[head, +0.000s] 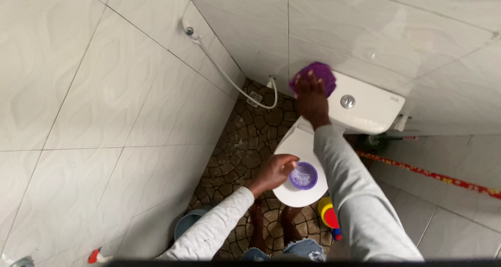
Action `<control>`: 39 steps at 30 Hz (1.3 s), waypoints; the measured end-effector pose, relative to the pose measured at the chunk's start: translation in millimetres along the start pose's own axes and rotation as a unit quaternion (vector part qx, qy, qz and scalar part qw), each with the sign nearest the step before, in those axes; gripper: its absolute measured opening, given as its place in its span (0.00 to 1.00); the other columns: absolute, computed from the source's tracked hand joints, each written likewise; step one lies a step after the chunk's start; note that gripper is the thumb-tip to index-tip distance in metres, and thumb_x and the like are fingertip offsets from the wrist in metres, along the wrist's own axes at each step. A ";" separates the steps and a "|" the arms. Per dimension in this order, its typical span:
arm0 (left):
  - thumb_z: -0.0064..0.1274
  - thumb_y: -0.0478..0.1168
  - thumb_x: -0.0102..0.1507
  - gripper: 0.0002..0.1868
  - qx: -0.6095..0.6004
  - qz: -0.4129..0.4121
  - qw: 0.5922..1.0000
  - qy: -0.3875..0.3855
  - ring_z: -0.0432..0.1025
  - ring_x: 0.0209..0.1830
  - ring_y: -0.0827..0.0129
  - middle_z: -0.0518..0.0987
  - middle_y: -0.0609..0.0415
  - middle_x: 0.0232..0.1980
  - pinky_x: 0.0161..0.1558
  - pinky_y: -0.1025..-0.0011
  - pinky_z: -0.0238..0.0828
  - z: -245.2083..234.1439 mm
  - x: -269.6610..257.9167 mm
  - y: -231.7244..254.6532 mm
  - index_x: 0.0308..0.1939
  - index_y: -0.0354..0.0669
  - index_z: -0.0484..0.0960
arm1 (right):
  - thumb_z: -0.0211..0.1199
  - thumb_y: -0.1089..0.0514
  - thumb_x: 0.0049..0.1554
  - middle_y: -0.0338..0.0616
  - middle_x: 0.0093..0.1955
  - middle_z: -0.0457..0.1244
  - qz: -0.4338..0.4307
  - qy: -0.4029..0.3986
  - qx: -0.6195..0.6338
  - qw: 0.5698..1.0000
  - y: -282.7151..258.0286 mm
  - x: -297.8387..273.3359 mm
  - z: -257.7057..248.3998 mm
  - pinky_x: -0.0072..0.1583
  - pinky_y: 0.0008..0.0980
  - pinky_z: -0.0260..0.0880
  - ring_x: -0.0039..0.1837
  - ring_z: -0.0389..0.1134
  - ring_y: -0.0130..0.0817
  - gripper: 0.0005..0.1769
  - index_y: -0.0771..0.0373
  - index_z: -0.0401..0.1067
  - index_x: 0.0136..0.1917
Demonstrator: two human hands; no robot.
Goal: The person wipes the exterior of the toilet tank and surrounding wall with a cloth, rinses the cloth under a shower head, and then uses a toilet brush and soapy water to scrub the base and lower exterior of the toilet.
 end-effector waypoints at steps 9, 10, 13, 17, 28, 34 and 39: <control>0.42 0.51 0.72 0.24 -0.003 0.002 1.000 0.020 0.80 0.52 0.55 0.84 0.41 0.54 0.53 0.56 0.78 -14.3 -9.1 -29.0 0.58 0.35 0.80 | 0.46 0.52 0.70 0.55 0.86 0.43 -0.002 -0.005 0.023 1.000 24.9 -59.9 -18.4 0.81 0.53 0.37 0.86 0.38 0.53 0.32 0.62 0.53 0.84; 0.42 0.51 0.72 0.24 0.007 -0.012 1.000 0.010 0.81 0.51 0.56 0.84 0.42 0.53 0.53 0.58 0.79 -10.5 -8.9 -33.4 0.58 0.36 0.81 | 0.46 0.53 0.69 0.49 0.86 0.43 0.014 -0.004 0.060 0.998 30.4 -40.1 -15.4 0.81 0.54 0.36 0.86 0.38 0.52 0.31 0.59 0.52 0.83; 0.42 0.52 0.71 0.23 0.025 -0.029 0.999 -0.012 0.82 0.50 0.58 0.85 0.42 0.52 0.53 0.60 0.80 0.9 -4.1 -36.3 0.57 0.37 0.81 | 0.47 0.54 0.68 0.45 0.87 0.43 -0.004 0.029 0.003 1.000 21.1 -27.5 -13.8 0.80 0.55 0.37 0.86 0.38 0.53 0.30 0.53 0.50 0.82; 0.44 0.47 0.70 0.21 0.043 -0.008 0.999 -0.028 0.81 0.52 0.58 0.83 0.41 0.55 0.55 0.60 0.78 -4.7 9.1 -20.7 0.59 0.38 0.80 | 0.47 0.53 0.66 0.46 0.86 0.43 -0.014 -0.017 0.170 0.985 19.7 -80.8 -23.5 0.80 0.58 0.39 0.86 0.38 0.54 0.32 0.57 0.49 0.82; 0.45 0.47 0.72 0.19 0.078 0.013 0.997 -0.021 0.80 0.51 0.54 0.83 0.43 0.56 0.53 0.59 0.76 -25.9 42.0 36.8 0.60 0.38 0.79 | 0.54 0.52 0.64 0.45 0.83 0.51 0.002 -0.043 0.131 0.990 43.4 -39.8 11.6 0.81 0.57 0.40 0.85 0.40 0.46 0.32 0.53 0.60 0.80; 0.47 0.42 0.70 0.19 0.066 0.006 0.997 -0.030 0.78 0.57 0.54 0.81 0.41 0.60 0.57 0.60 0.75 -8.6 53.2 -3.5 0.61 0.36 0.78 | 0.45 0.55 0.70 0.41 0.89 0.38 0.086 0.002 0.104 0.991 129.0 -128.3 -28.3 0.82 0.56 0.40 0.89 0.34 0.47 0.31 0.56 0.50 0.84; 0.46 0.35 0.69 0.33 0.132 0.164 0.977 0.031 0.50 0.79 0.39 0.55 0.29 0.78 0.75 0.51 0.48 11.0 115.9 -19.0 0.77 0.26 0.55 | 0.44 0.50 0.69 0.37 0.88 0.33 0.082 -0.038 0.095 0.991 116.9 -171.6 -34.9 0.81 0.57 0.37 0.87 0.30 0.44 0.34 0.50 0.41 0.85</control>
Point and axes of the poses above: each hand's wrist, its own x-axis towards the middle knuckle, its own z-axis out of the palm, y = z × x, the point moved 6 cm from there along x, towards the middle knuckle
